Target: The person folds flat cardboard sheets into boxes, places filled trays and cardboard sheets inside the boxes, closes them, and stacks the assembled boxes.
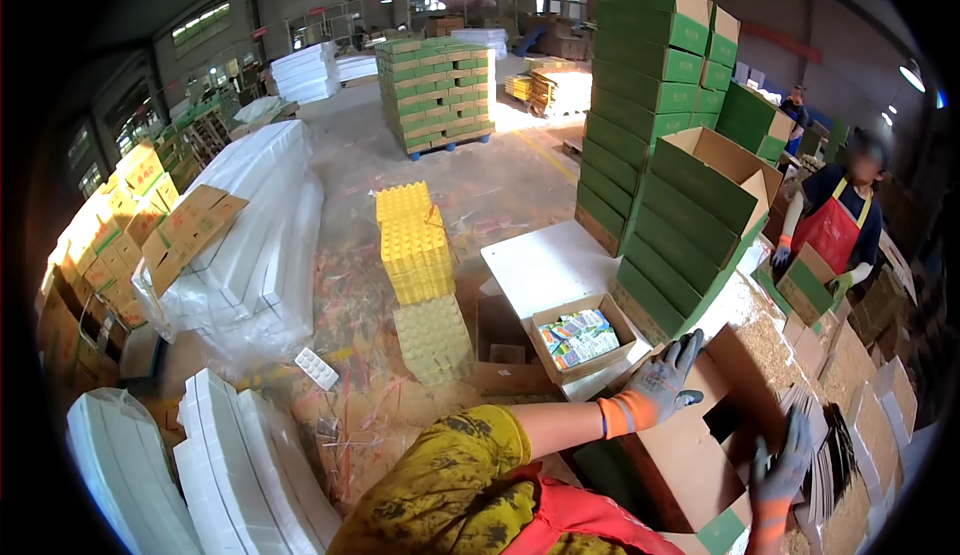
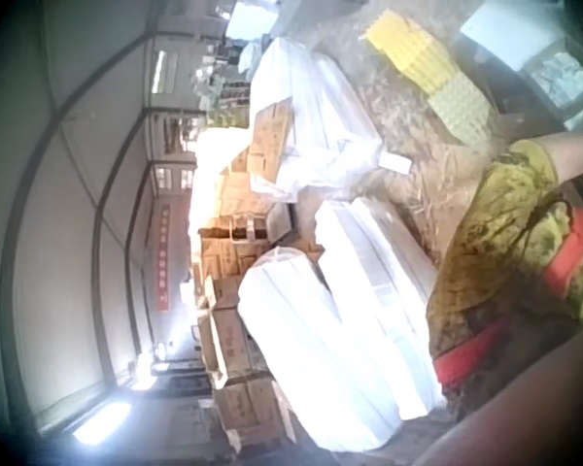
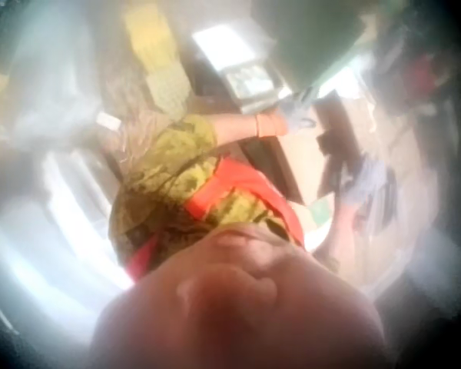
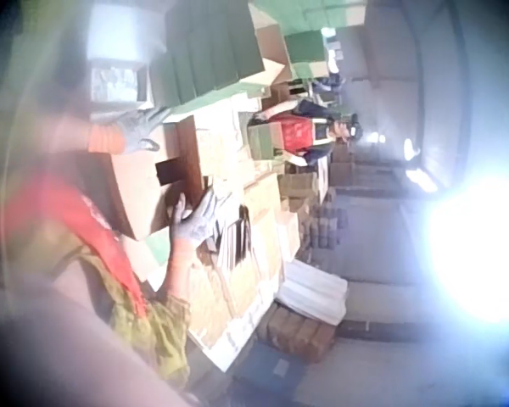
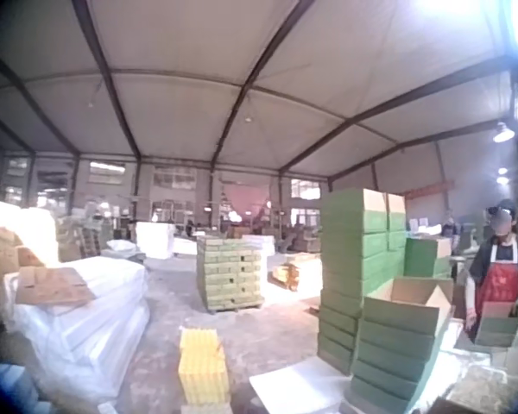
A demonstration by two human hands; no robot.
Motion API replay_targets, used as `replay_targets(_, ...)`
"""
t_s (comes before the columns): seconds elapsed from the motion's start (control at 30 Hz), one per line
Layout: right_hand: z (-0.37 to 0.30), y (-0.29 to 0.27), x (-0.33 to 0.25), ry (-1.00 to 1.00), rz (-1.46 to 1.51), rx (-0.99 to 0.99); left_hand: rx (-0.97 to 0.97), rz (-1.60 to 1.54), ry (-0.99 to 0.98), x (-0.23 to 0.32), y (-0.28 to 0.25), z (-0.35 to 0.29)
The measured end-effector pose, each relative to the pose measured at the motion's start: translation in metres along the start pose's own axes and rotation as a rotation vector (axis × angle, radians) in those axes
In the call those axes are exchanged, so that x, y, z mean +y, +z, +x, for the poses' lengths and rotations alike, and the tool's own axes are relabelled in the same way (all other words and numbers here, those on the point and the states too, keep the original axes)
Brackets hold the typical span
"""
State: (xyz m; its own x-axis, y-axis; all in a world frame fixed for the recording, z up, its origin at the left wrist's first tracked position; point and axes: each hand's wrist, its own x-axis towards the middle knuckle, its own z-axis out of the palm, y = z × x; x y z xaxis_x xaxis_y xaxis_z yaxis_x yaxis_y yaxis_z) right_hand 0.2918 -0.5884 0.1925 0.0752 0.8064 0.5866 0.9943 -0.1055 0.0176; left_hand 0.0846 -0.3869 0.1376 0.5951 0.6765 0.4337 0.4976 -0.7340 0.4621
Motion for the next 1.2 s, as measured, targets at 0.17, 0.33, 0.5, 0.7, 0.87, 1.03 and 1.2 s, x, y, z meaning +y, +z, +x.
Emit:
replay_targets(0.17, -0.046, -0.019, -0.061, -0.071, 0.243, -0.243, -0.078, -0.069, 0.01, 0.014, -0.008, 0.028)
replay_targets(0.33, -0.063, 0.022, 0.0, 0.64, 0.983, 0.201, -0.476, 0.019, -0.27, -0.008, -0.009, 0.053)
replay_targets(0.5, -0.056, 0.034, 0.044, 0.898, 1.556, -0.034, -0.262, 0.159, 0.043, 0.048, -0.031, 0.032)
replay_targets(0.7, -0.049, -0.019, 0.06, 0.718, 1.438, -0.2, 0.644, -1.682, 0.036, 0.008, 0.009, 0.051)
replay_targets(0.87, -0.089, 0.002, -0.032, -0.199, 0.532, -0.043, -0.142, -2.293, -0.218, -0.143, 0.119, 0.003)
replay_targets(1.03, -0.092, 0.014, -0.047, -0.093, 0.682, -0.011, -0.165, -0.234, 0.21, -0.091, 0.029, 0.027)
replay_targets(1.2, -0.171, -0.004, 0.008, 0.6, 0.652, 0.172, -0.35, -0.733, -0.307, -0.115, 0.005, 0.032)
